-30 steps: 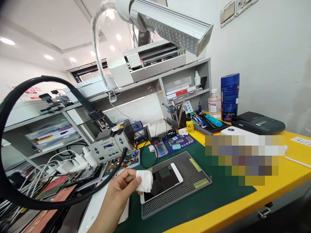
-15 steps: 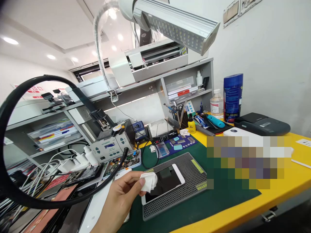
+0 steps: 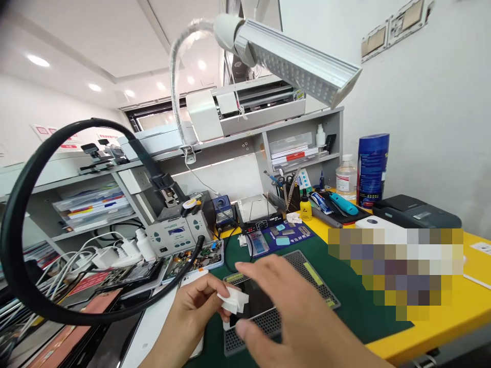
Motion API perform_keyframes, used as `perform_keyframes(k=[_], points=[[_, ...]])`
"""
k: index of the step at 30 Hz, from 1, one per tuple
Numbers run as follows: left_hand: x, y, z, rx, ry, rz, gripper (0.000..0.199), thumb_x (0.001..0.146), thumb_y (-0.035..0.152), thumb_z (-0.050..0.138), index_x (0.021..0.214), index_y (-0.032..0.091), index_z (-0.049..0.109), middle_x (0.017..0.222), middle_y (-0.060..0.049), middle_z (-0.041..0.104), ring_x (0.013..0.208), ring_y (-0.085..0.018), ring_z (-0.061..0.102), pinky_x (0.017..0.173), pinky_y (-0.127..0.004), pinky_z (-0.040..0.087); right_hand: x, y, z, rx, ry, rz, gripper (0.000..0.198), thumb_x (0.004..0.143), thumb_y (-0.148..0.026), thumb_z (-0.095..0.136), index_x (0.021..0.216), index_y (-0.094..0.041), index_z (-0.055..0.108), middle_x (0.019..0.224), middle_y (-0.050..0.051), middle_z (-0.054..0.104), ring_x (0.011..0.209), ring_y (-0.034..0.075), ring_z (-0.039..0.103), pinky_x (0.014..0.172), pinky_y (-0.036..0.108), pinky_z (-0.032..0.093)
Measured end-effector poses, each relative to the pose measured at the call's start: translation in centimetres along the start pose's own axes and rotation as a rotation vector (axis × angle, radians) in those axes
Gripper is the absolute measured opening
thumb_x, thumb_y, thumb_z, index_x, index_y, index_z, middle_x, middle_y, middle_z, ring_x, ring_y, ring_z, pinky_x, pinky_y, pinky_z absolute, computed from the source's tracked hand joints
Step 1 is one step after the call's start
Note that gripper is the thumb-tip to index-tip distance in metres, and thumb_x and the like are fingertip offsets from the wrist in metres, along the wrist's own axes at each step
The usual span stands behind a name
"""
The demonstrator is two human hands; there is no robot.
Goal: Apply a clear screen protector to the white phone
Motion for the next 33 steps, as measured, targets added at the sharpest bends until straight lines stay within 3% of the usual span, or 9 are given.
perform_keyframes(k=[2,5,8,12,17,23,27,33], points=[[0.1,0.1,-0.1,-0.017,0.007,-0.013,0.031,0.077,0.045,0.080,0.072,0.018,0.068,0.068,-0.002,0.067,0.061,-0.016,0.060,0.062,-0.027,0.051,1.1,-0.9,2.3,-0.034,-0.096,-0.093,0.059,0.087,-0.032,0.073,0.142,-0.021,0.054,0.127,0.012,0.068,0.107,0.027,0.068,0.086,0.035,0.062],[0.2,0.3,-0.4,-0.049,0.042,-0.037,0.023,0.074,0.037,0.080,0.072,0.018,0.067,0.068,0.001,0.065,0.065,-0.014,0.058,0.065,-0.024,0.048,1.1,-1.7,5.1,-0.216,-0.059,-0.219,0.052,0.090,-0.024,0.065,0.140,-0.014,0.056,0.126,0.016,0.068,0.107,0.036,0.066,0.082,0.049,0.059],[0.2,0.2,-0.9,-0.090,0.076,-0.090,0.010,0.073,0.025,0.073,0.074,0.018,0.067,0.068,0.003,0.063,0.067,-0.011,0.054,0.066,-0.020,0.043,0.5,-1.8,6.9,-0.329,-0.025,-0.337,0.044,0.097,-0.013,0.051,0.140,-0.008,0.056,0.125,0.018,0.068,0.111,0.037,0.063,0.084,0.051,0.054],[0.1,-0.2,-1.1,-0.140,0.076,-0.166,0.007,0.067,0.019,0.066,0.074,0.017,0.068,0.067,0.002,0.063,0.066,-0.012,0.053,0.067,-0.022,0.042,0.5,-1.5,7.3,-0.341,-0.002,-0.425,0.040,0.100,-0.010,0.046,0.138,-0.006,0.058,0.122,0.017,0.069,0.111,0.034,0.062,0.087,0.048,0.050],[0.3,-0.5,-1.2,-0.173,0.055,-0.189,0.018,0.065,0.022,0.066,0.079,0.015,0.075,0.079,-0.006,0.071,0.081,-0.020,0.060,0.079,-0.032,0.050,1.3,-1.7,6.4,-0.284,0.057,-0.494,0.036,0.099,-0.006,0.045,0.130,-0.008,0.063,0.114,0.016,0.071,0.102,0.032,0.065,0.083,0.046,0.050],[-0.1,0.0,-0.9,-0.229,-0.017,-0.161,0.036,0.058,0.019,0.054,0.084,0.014,0.079,0.089,-0.009,0.074,0.092,-0.024,0.063,0.088,-0.039,0.053,2.4,-1.4,5.5,-0.050,0.041,-0.358,0.031,0.099,-0.005,0.046,0.123,-0.014,0.065,0.107,0.012,0.073,0.090,0.024,0.067,0.077,0.039,0.054],[-0.2,0.5,-0.9,-0.192,-0.053,-0.121,0.042,0.065,0.026,0.053,0.097,0.015,0.079,0.095,-0.011,0.074,0.097,-0.028,0.065,0.089,-0.042,0.053,3.2,0.0,4.4,0.132,0.005,-0.215,0.025,0.100,-0.009,0.049,0.111,-0.019,0.069,0.102,0.008,0.074,0.091,0.020,0.069,0.080,0.032,0.056],[-0.2,0.8,-2.4,0.087,0.098,-0.017,0.038,0.075,0.028,0.062,0.112,0.021,0.071,0.108,-0.009,0.069,0.105,-0.029,0.061,0.091,-0.041,0.045,3.6,5.1,2.4,0.075,-0.186,0.171,0.020,0.100,-0.026,0.053,0.096,-0.023,0.073,0.103,0.006,0.075,0.096,0.023,0.070,0.080,0.033,0.058]])
Point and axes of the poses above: each hand's wrist, its own x-axis towards the middle knuckle, its own z-axis out of the palm, y = z × x, the point moved 5 cm from there along x, towards the middle knuckle
